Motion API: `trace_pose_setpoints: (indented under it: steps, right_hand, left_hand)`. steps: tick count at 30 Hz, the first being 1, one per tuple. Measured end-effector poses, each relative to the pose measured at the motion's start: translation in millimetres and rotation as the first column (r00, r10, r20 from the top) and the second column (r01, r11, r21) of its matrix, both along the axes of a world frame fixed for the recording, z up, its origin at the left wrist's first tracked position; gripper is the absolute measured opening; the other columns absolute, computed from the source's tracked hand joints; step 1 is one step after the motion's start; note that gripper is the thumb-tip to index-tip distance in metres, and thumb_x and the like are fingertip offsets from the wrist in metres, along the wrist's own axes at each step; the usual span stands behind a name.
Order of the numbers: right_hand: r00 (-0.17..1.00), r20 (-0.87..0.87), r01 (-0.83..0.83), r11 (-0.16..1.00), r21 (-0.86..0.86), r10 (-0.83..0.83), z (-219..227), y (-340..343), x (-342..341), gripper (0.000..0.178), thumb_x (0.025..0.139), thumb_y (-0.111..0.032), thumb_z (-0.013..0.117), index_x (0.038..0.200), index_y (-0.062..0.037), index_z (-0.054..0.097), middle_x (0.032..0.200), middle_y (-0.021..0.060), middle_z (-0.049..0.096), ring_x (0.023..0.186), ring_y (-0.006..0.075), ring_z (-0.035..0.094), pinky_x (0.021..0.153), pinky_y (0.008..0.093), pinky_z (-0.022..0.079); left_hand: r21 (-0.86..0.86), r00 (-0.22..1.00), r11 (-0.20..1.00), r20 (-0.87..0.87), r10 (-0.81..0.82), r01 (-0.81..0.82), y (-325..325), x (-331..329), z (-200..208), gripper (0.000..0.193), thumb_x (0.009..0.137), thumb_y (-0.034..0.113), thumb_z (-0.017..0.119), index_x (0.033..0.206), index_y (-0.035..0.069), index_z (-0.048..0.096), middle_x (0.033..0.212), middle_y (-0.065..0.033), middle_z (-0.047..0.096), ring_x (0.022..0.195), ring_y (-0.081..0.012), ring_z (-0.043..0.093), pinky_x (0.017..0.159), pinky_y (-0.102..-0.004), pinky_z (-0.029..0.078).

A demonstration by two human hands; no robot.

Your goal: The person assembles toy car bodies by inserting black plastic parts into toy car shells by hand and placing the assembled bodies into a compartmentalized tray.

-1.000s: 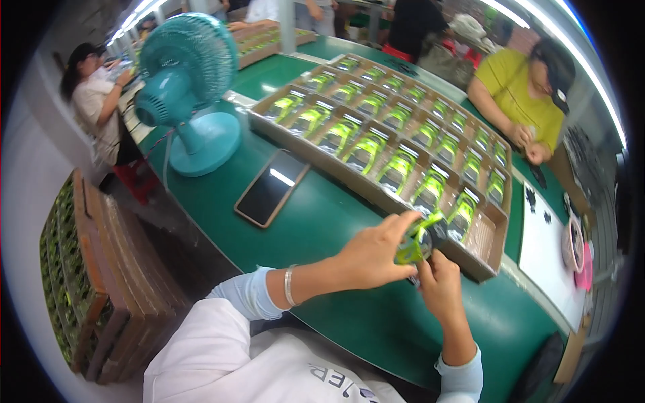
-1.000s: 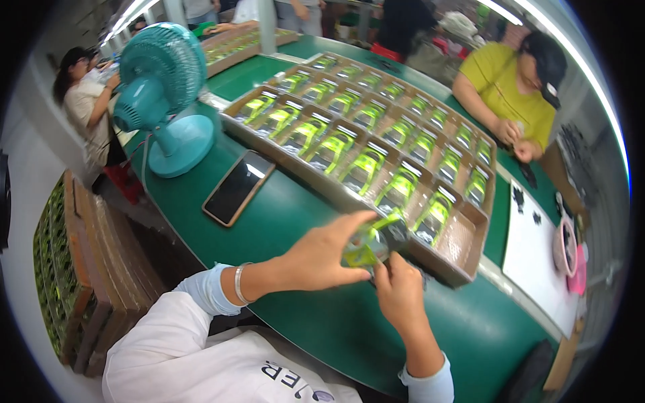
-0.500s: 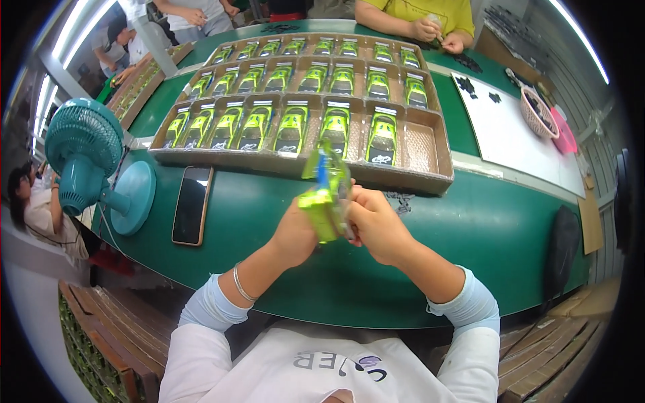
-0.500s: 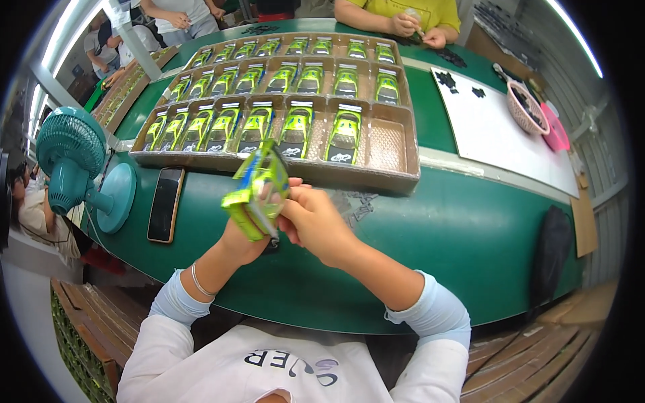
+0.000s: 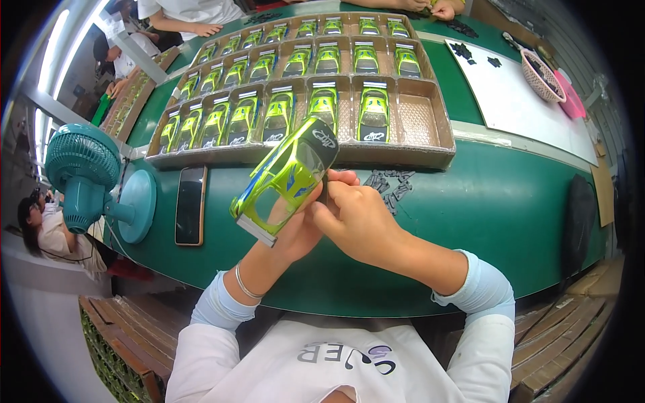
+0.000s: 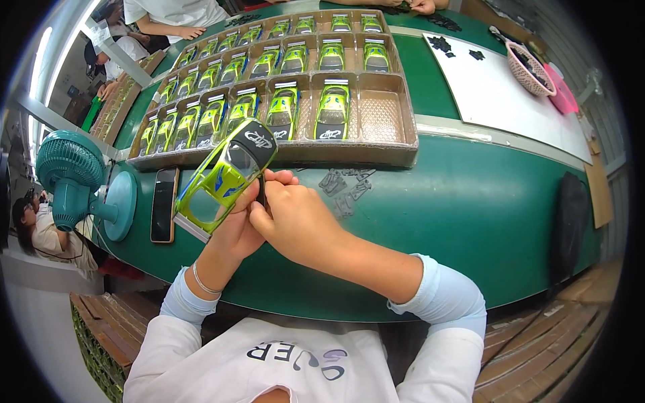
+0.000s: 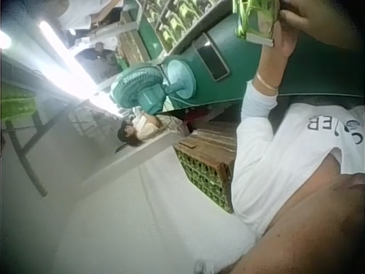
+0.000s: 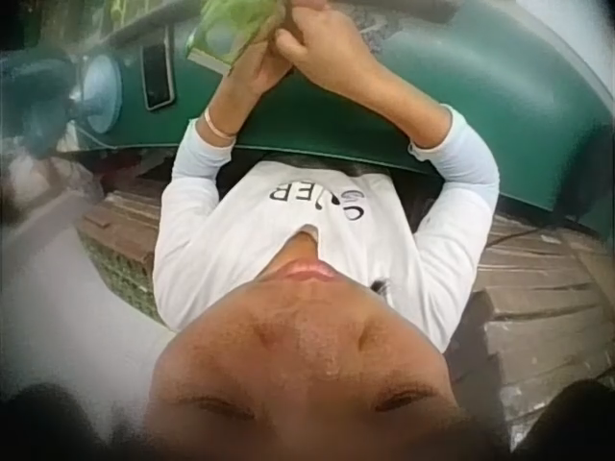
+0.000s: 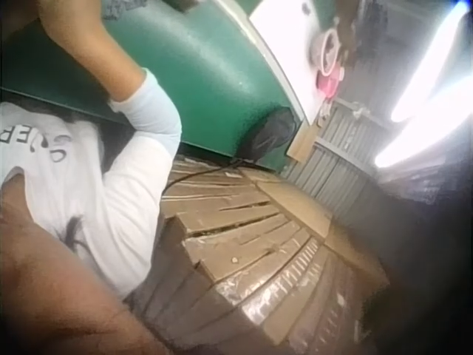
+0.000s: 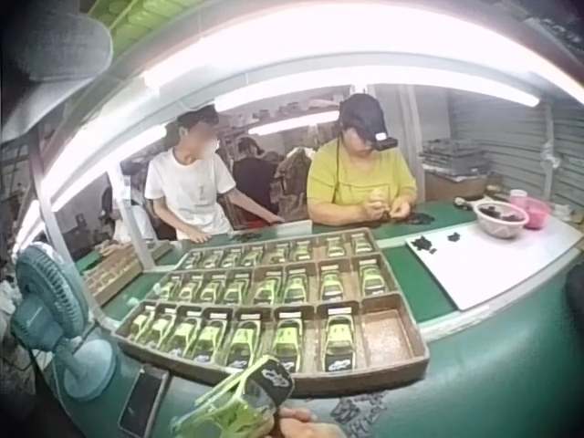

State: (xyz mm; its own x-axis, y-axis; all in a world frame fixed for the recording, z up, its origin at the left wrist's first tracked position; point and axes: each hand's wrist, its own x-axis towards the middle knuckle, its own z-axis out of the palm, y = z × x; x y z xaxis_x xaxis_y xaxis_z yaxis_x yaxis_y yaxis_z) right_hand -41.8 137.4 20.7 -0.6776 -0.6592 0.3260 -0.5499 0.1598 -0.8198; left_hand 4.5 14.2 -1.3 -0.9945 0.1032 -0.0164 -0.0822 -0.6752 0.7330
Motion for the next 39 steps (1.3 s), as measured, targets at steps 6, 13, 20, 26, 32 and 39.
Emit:
trace_pose_setpoints:
  steps: [6, 13, 20, 26, 32, 39]
  right_hand:
    - [0.982, 0.180, -0.061, 0.997, 0.045, 0.051, -5, 1, 0, 0.021, 0.079, -0.012, 0.049, 0.069, 0.0058, 0.051, 0.053, 0.0113, 0.053, 0.044, 0.0196, 0.055, 0.043, 0.0290, 0.044]
    - [0.895, 0.427, -0.148, 0.989, 0.007, 0.131, 6, 4, -1, 0.021, 0.082, -0.012, 0.045, 0.070, 0.0045, 0.052, 0.054, 0.0072, 0.055, 0.044, 0.0132, 0.055, 0.040, 0.0249, 0.043]
    - [0.772, 0.610, -0.167, 0.983, -0.081, 0.181, 5, 1, -6, 0.025, 0.084, -0.013, 0.043, 0.067, 0.0034, 0.051, 0.059, 0.0079, 0.056, 0.046, 0.0132, 0.056, 0.036, 0.0226, 0.042]
    - [0.860, 0.484, -0.127, 0.986, -0.108, 0.164, 2, 3, -2, 0.027, 0.079, -0.009, 0.040, 0.058, 0.0047, 0.049, 0.048, 0.0104, 0.051, 0.041, 0.0168, 0.054, 0.038, 0.0268, 0.044]
    - [0.915, 0.366, -0.152, 0.986, -0.074, 0.169, -3, 4, -6, 0.029, 0.084, -0.011, 0.036, 0.062, 0.0023, 0.050, 0.055, 0.0082, 0.055, 0.043, 0.0140, 0.055, 0.036, 0.0234, 0.043]
    - [0.800, 0.594, -0.044, 0.995, -0.086, 0.087, 2, 2, -6, 0.033, 0.086, -0.017, 0.036, 0.065, 0.0028, 0.052, 0.051, 0.0070, 0.053, 0.041, 0.0142, 0.053, 0.039, 0.0261, 0.044]
  left_hand:
    - [-0.147, 0.999, 0.989, -0.042, 0.001, -0.007, 4, 0, 8, 0.037, 0.086, 0.033, 0.045, 0.107, 0.003, 0.050, 0.108, -0.0120, 0.052, 0.098, -0.0191, 0.051, 0.081, -0.0327, 0.044]
    - [-0.317, 0.993, 0.941, -0.018, 0.120, -0.120, 4, 0, 6, 0.045, 0.083, 0.038, 0.047, 0.103, -0.002, 0.053, 0.083, -0.0109, 0.058, 0.053, -0.0135, 0.054, 0.036, -0.0214, 0.041]
    - [-0.124, 0.994, 0.986, -0.013, -0.110, 0.107, -4, 1, 8, 0.057, 0.081, 0.046, 0.044, 0.115, 0.000, 0.042, 0.100, -0.0119, 0.053, 0.064, -0.0185, 0.057, 0.045, -0.0280, 0.046]
    - [-0.189, 0.999, 0.981, 0.012, -0.033, 0.035, 2, 3, 9, 0.064, 0.079, 0.051, 0.043, 0.114, -0.003, 0.045, 0.097, -0.0126, 0.055, 0.061, -0.0195, 0.057, 0.047, -0.0281, 0.046]
    - [-0.203, 0.998, 0.979, 0.046, 0.041, -0.031, 2, -1, 9, 0.053, 0.083, 0.042, 0.044, 0.111, -0.003, 0.046, 0.090, -0.0126, 0.056, 0.061, -0.0186, 0.057, 0.045, -0.0272, 0.047]
    - [-0.298, 0.996, 0.954, -0.080, -0.046, 0.020, -2, -2, 10, 0.059, 0.084, 0.046, 0.041, 0.120, -0.001, 0.039, 0.084, -0.0129, 0.056, 0.059, -0.0209, 0.055, 0.051, -0.0306, 0.045]
